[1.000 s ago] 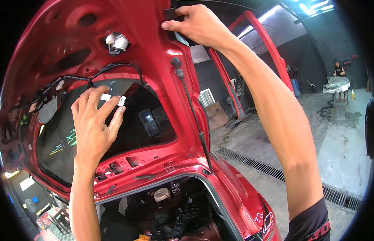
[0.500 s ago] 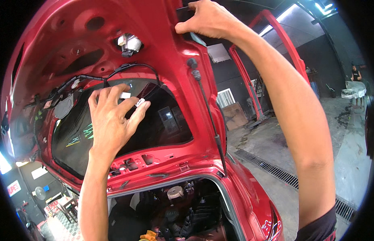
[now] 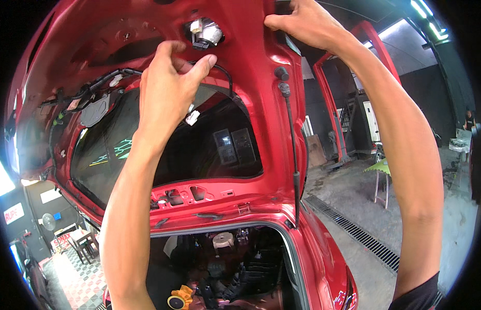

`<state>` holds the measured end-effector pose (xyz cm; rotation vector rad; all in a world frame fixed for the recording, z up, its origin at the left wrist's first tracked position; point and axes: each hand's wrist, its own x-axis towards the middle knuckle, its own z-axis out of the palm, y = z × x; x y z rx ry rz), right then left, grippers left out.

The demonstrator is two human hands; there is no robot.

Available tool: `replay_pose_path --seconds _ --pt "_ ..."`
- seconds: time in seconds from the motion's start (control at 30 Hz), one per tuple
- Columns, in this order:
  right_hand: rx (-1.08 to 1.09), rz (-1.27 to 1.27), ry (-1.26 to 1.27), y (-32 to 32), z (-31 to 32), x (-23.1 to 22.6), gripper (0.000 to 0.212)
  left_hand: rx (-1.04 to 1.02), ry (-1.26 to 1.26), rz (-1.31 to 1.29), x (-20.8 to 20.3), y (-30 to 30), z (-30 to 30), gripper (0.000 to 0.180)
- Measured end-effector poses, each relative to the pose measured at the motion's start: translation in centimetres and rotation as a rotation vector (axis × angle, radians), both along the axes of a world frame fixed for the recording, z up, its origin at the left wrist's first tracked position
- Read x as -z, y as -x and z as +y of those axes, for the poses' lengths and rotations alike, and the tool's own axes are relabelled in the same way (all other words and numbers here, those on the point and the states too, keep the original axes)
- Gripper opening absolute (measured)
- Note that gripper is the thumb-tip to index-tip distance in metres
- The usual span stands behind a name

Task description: The person installs a black rubber weatherstrip along the upper edge of a red car's open trunk lid. They align and press the strip into place, then connect a small white electrical connector and tuck the wire into the trunk lid's interior.

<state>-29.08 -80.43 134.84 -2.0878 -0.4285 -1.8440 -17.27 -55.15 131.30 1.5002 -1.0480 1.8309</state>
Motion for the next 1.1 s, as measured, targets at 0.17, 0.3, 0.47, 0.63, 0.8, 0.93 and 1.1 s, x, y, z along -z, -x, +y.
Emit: replay_pose_path --seconds 0.17,0.3,0.47,0.63,0.8,0.93,1.1 --pt "-0.152 -0.098 0.115 -0.9 -0.2 0.3 0.038 0.042 -0.016 -0.174 -1.7 -1.9 -0.5 0.053" --pt "0.000 0.025 0.002 -0.5 -0.2 -0.1 0.043 0.070 0.033 -0.337 -2.1 -3.6 -1.5 0.047" --pt "0.092 -0.014 -0.062 -0.8 1.4 0.0 0.043 0.102 0.028 -0.266 -1.7 -3.7 -0.6 0.045" --pt "0.176 -0.226 0.144 -4.4 -4.7 -3.2 0.057 0.100 0.052 -0.264 -1.7 -3.2 -1.1 0.044" --pt "0.166 -0.136 0.141 -3.4 -2.4 -2.1 0.053 0.243 0.043 -0.389 -1.8 -5.1 -1.1 0.041" --pt "0.049 -0.225 0.152 -4.7 -4.0 -3.0 0.052 0.352 0.062 -0.263 -0.2 -5.9 -1.3 0.042" --pt "-0.049 -0.186 0.067 -4.1 -1.4 -0.1 0.074 0.299 0.052 -0.252 -0.4 -4.9 -0.8 0.047"
